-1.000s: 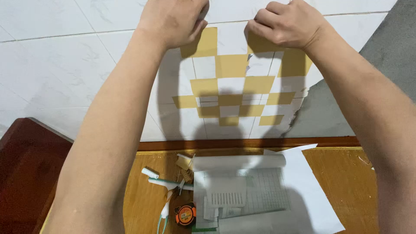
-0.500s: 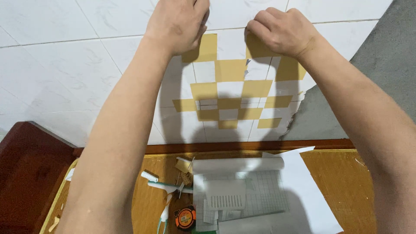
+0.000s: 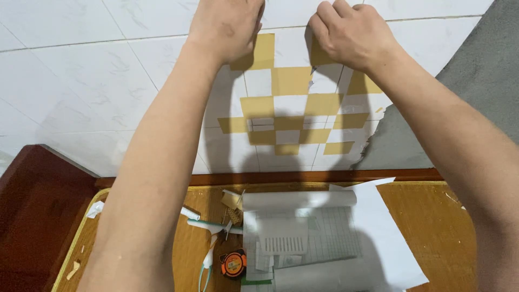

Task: Cutting and applying small vinyl squares to a wall in a checkered pattern

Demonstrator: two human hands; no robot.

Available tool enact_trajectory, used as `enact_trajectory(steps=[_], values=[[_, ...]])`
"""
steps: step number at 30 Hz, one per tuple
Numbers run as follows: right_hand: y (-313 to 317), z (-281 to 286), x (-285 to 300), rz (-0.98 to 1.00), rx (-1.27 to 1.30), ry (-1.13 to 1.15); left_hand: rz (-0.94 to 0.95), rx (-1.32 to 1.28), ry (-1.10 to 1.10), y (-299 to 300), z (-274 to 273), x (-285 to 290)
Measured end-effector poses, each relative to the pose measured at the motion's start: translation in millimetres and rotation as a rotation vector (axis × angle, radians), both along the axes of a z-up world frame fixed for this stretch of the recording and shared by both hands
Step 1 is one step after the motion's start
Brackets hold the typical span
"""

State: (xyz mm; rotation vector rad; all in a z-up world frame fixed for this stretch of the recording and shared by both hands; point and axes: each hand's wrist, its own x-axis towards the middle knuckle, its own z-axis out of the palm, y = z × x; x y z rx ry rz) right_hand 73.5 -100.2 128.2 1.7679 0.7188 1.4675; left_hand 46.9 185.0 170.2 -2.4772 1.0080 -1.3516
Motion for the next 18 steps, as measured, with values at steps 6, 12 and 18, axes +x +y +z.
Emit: enact_trajectory(steps=[6, 12, 18], values=[[-9, 1, 0, -0.071, -0.079, 0.089, 0.087, -0.067, -0.093, -20, -16, -3], [-12, 1, 0, -0.103, -0.041, 0.322, 0.036, -0.414, 0.178, -102, -69, -6], [-20, -7, -9, 0.071, 0.077, 0.241, 0.062, -0.705, 0.051, -133, -88, -3]])
